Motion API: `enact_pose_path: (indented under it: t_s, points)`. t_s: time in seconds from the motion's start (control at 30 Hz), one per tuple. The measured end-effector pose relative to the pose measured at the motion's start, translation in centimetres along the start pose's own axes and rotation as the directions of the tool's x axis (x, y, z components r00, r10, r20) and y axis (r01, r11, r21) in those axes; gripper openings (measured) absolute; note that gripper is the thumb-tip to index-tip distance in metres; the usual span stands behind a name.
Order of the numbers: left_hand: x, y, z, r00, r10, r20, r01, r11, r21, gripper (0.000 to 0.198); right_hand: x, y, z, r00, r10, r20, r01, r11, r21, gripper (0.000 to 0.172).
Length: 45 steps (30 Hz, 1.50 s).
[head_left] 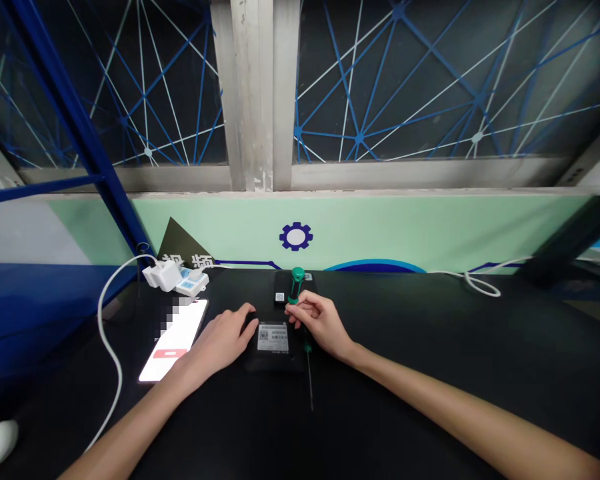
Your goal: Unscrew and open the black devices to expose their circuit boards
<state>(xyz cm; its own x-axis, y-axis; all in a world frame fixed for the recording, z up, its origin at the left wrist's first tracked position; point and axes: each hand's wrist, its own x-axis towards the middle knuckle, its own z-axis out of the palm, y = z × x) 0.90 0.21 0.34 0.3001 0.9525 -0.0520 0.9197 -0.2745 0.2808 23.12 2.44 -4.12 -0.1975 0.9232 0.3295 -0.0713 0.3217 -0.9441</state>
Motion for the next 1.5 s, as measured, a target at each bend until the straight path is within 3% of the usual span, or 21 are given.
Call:
enact_pose_path:
  t_s: [0.67,0.97,1.2,1.5]
  points:
    - [0.1,-0.5,-0.2,1.0,0.024,0.016,-0.024,1.0,-0.006,0.045,-0.2,-1.0,0.0,0.997,-0.048,0.061,0.053,0.995,-0.083,0.035]
    - [-0.2,-0.3,-0.4,1.0,0.024,0.01,-0.024,1.0,0.002,0.047,-0.2,-0.7,0.0,1.0,-0.011,0.023,0.013,0.994,-0.105,0.032]
    - [-0.1,-0.3,-0.3,1.0,0.024,0.017,-0.024,1.0,0.011,0.046,0.0,-0.2,0.0,1.0,0.001,-0.021,-0.001,1.0,-0.005,0.037]
    - [-0.1,-0.4,-0.3,0.999,0.028,0.019,-0.028,1.0,-0.007,0.047,-0.3,-0.8,0.0,1.0,0.001,-0.002,-0.001,0.999,-0.038,0.033]
